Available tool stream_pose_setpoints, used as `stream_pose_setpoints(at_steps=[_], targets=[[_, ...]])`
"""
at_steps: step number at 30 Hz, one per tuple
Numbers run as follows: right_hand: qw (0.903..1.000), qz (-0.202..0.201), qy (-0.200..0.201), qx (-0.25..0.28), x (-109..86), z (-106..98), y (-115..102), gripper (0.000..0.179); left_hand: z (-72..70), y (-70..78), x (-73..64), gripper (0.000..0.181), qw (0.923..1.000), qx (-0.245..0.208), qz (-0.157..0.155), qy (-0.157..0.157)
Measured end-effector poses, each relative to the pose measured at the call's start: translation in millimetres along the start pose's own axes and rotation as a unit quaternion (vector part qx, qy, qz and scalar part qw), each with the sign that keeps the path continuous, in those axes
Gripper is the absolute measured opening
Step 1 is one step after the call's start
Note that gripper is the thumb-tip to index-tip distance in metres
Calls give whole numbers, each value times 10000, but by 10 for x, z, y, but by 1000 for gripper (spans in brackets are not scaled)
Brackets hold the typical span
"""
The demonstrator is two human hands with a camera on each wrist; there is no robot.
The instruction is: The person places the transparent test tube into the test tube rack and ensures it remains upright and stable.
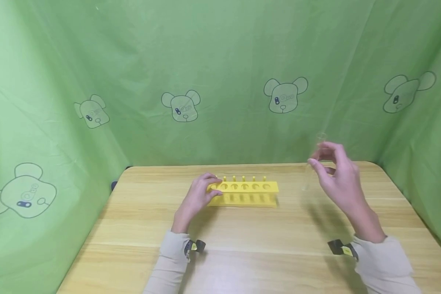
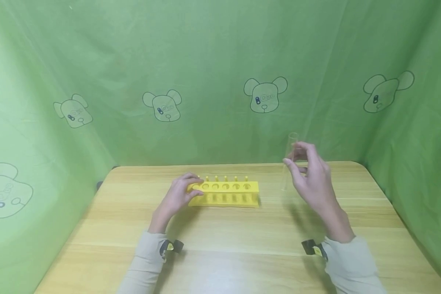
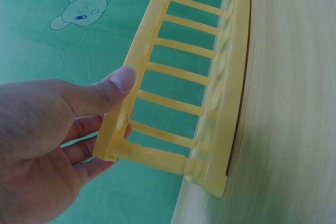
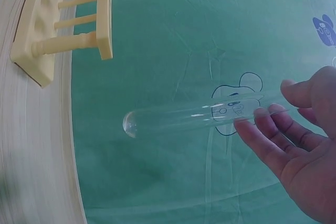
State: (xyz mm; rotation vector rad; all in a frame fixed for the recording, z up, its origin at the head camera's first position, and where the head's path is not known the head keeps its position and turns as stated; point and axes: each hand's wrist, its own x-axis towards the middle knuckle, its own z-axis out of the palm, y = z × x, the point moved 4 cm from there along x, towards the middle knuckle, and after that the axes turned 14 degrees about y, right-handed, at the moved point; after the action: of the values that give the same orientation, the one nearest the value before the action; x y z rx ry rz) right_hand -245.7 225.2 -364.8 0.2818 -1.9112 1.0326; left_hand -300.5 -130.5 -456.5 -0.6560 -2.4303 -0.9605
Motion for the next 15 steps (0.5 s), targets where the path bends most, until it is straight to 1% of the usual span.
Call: stream_pose_setpoints(at_steps=[6,15], targets=[[10000,-43,22,66,-21,24,-23,47,8,-4,-10,40,10000,-52,1,31],[9998,58,-121,116,-20,79,-36,46,13,-18,-6,41,9998,-174,-24,61]])
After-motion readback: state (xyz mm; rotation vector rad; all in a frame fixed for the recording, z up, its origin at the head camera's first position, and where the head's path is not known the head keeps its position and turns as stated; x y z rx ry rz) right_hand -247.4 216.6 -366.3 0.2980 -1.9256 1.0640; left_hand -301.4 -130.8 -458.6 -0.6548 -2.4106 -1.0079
